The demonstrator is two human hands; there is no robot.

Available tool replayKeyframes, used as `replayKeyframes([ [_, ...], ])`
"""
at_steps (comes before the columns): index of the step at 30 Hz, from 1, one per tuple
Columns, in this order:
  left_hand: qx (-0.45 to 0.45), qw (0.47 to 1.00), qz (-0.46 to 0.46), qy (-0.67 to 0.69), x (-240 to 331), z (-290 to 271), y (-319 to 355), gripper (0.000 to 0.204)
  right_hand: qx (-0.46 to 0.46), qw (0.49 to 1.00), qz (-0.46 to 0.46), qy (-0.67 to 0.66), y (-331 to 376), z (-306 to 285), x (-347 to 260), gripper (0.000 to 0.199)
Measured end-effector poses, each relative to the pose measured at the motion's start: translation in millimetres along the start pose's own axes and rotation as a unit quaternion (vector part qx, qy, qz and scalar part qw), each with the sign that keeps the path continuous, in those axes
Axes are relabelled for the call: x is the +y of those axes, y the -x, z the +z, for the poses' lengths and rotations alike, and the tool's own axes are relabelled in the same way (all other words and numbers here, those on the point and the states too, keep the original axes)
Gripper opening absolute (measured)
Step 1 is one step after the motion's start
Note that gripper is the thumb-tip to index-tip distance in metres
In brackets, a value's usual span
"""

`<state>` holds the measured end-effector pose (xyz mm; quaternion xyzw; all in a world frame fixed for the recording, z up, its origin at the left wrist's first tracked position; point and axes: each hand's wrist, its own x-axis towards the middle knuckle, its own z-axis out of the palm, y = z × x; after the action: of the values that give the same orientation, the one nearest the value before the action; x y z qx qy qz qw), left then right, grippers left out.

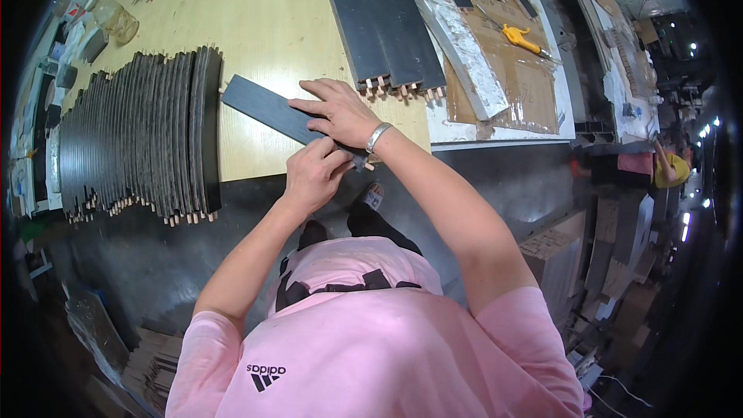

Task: The person rubs a small piece of dark material along the edges of wooden slats to sand them and then applies liquid from a bottle to the ends of the slats.

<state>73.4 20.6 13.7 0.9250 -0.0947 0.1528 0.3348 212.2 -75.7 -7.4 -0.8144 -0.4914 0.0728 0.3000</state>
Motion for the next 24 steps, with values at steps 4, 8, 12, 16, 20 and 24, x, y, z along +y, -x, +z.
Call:
replayKeyframes([
  [4,0.041,0.999,0.003,0.009,-1,2,-2,0.018,0.007,1.0,0.009,0.009,-5,4,-1,0.055],
  [8,0.049,0.999,-0.001,-0.002,-5,1,-1,0.017,-0.037,0.999,-0.007,0.015,-9,-10,0,0.054],
  [12,0.059,0.998,0.0,-0.019,-4,3,-7,0.017,-0.037,0.994,-0.057,0.085,-10,-7,1,0.055],
  [16,0.067,0.997,-0.008,-0.028,1,-1,-6,0.014,-0.044,0.992,-0.063,0.103,-12,-9,2,0.054],
  [20,0.073,0.994,-0.071,-0.035,8,3,3,0.012,-0.076,0.988,-0.067,0.113,-11,-7,-4,0.048],
  [24,0.097,0.989,-0.11,-0.028,15,9,8,0.014,-0.086,0.988,-0.065,0.11,-13,-7,-1,0.049],
])
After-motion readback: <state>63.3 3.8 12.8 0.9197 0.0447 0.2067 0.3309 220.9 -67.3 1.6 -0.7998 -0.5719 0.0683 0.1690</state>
